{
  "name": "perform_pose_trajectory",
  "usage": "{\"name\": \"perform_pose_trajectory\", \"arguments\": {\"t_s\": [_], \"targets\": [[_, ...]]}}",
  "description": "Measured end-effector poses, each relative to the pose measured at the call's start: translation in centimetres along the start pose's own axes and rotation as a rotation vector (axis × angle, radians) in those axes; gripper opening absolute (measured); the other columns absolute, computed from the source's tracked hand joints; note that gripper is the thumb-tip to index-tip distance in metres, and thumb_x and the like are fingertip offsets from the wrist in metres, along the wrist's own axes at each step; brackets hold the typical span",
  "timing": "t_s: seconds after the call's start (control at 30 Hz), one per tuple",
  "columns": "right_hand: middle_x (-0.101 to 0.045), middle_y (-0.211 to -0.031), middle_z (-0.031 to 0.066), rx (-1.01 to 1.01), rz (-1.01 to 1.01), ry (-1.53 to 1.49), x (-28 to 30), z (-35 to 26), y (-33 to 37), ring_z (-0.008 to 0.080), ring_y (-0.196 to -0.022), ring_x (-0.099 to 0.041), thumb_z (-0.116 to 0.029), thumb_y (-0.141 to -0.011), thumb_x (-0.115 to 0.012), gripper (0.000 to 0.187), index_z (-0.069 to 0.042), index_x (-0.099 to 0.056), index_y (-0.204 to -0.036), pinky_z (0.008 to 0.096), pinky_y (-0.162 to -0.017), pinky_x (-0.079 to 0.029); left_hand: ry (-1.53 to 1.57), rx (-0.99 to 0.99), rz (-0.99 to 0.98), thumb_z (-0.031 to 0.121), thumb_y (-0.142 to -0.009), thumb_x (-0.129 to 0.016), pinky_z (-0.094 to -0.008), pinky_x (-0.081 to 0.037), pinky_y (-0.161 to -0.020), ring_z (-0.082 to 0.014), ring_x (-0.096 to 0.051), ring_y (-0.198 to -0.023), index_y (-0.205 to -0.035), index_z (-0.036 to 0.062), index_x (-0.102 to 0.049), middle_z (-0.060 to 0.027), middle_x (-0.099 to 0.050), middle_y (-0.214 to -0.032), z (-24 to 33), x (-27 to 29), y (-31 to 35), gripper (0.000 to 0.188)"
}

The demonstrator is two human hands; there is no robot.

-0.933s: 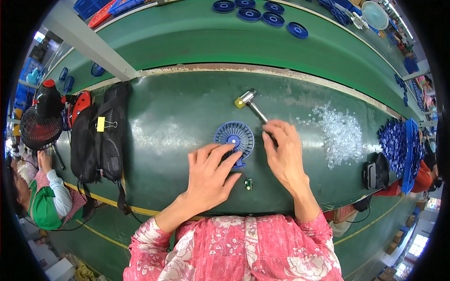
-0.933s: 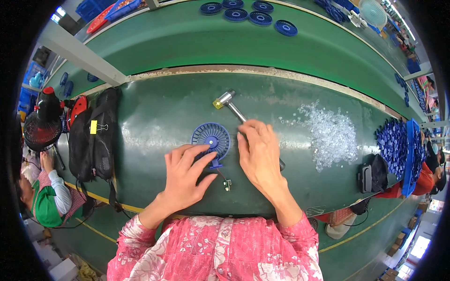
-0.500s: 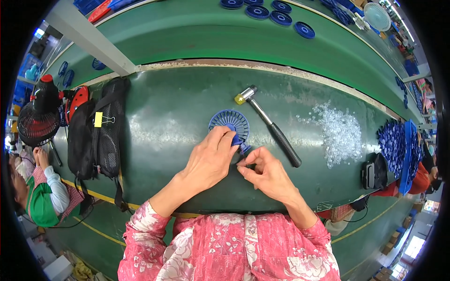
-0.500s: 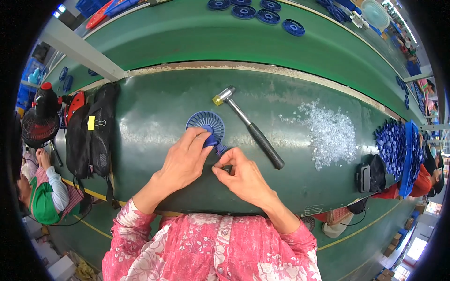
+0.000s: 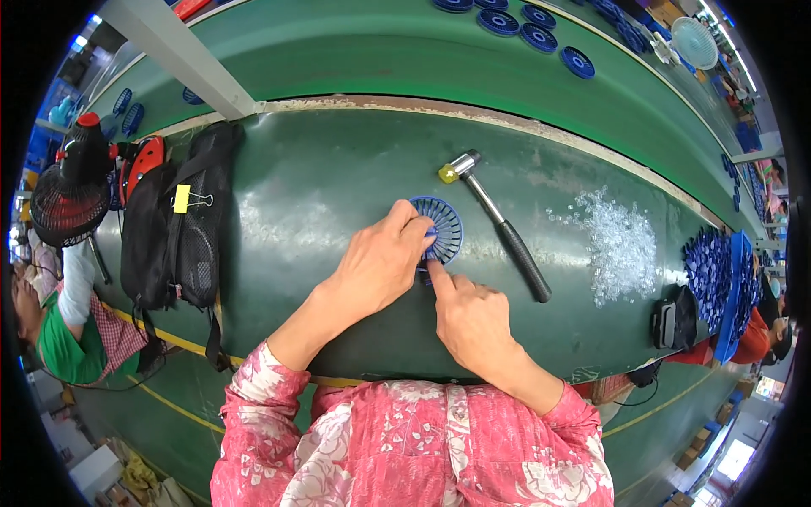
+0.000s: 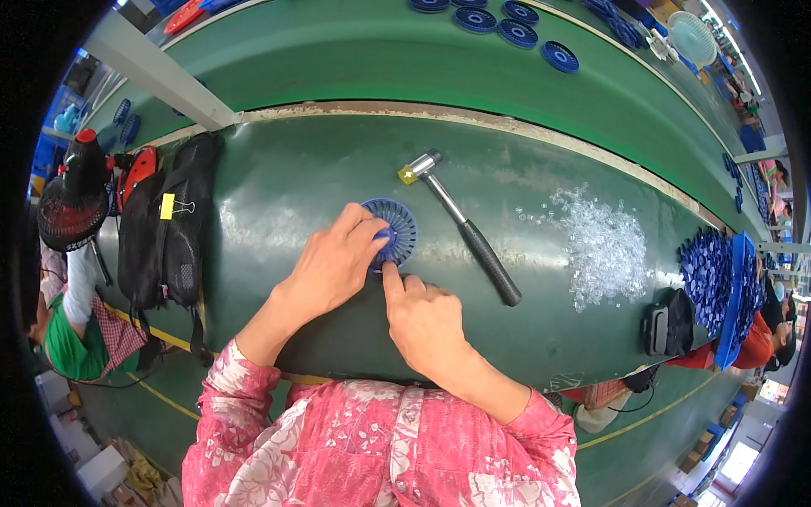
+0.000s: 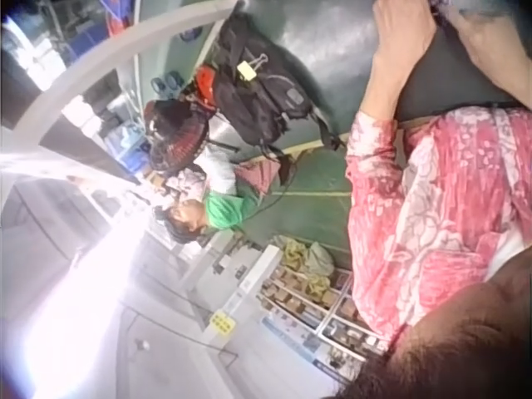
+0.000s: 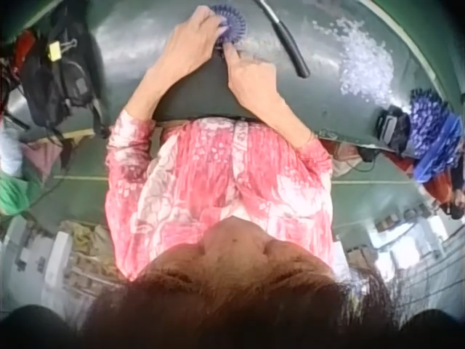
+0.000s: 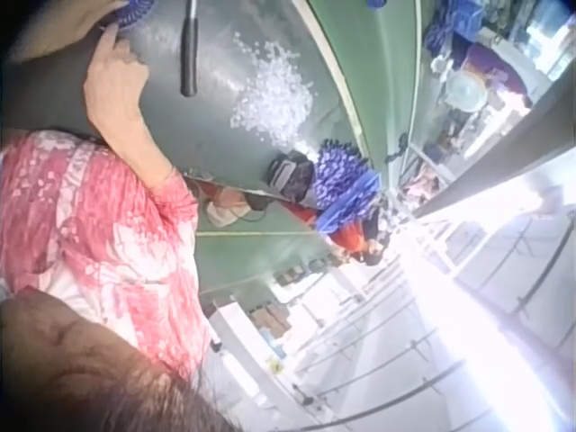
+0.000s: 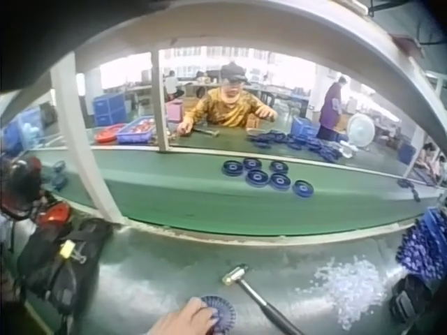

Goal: The person assembles small fans by taking fan grilles from a conveyor belt, tapping components into the grilles using a small hammer, and fitting fan blades into the housings by hand.

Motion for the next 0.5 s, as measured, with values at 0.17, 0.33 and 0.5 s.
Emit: {"name": "perform_pose_trajectory", "arguments": {"t_s": [0.17,0.33,0.5], "targets": [[-0.060,-0.066,0.0113,0.039,-0.068,0.072,-0.14,-0.15,-0.22,0.0248,-0.052,-0.062,-0.006,-0.081,-0.062,0.049,0.002,-0.058,-0.129,0.0365,-0.050,-0.050,0.031,0.025,0.011,0.008,-0.091,-0.064,-0.0468,-0.051,-0.061,-0.0381,-0.062,-0.074,-0.102,-0.0004,-0.062,-0.0140,-0.056,-0.098,-0.31,0.11,-0.39,0.015],[-0.060,-0.063,0.0109,0.040,-0.099,0.089,-0.21,-0.21,-0.61,0.0235,-0.050,-0.062,-0.008,-0.082,-0.062,0.047,0.003,-0.060,-0.127,0.0364,-0.048,-0.049,0.042,0.017,0.013,0.008,-0.090,-0.064,-0.0470,-0.050,-0.061,-0.0385,-0.061,-0.073,-0.101,-0.0005,-0.063,-0.0144,-0.055,-0.096,-0.50,0.07,-0.41,0.014],[-0.060,-0.059,0.0086,0.043,-0.112,0.102,-0.75,-0.32,-0.59,0.0228,-0.048,-0.061,-0.011,-0.083,-0.061,0.044,0.005,-0.062,-0.124,0.0360,-0.046,-0.048,0.048,0.026,-0.007,0.007,-0.091,-0.063,-0.0478,-0.049,-0.061,-0.0390,-0.061,-0.073,-0.100,-0.0002,-0.063,-0.0145,-0.056,-0.094,-0.63,-0.07,-0.50,0.013]]}}
Point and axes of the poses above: each hand's wrist, its own y-axis away from the middle knuckle, its own x-axis out of the back of the hand, z = x × y, the point moved 3 cm from there along -y, towards the middle knuckle
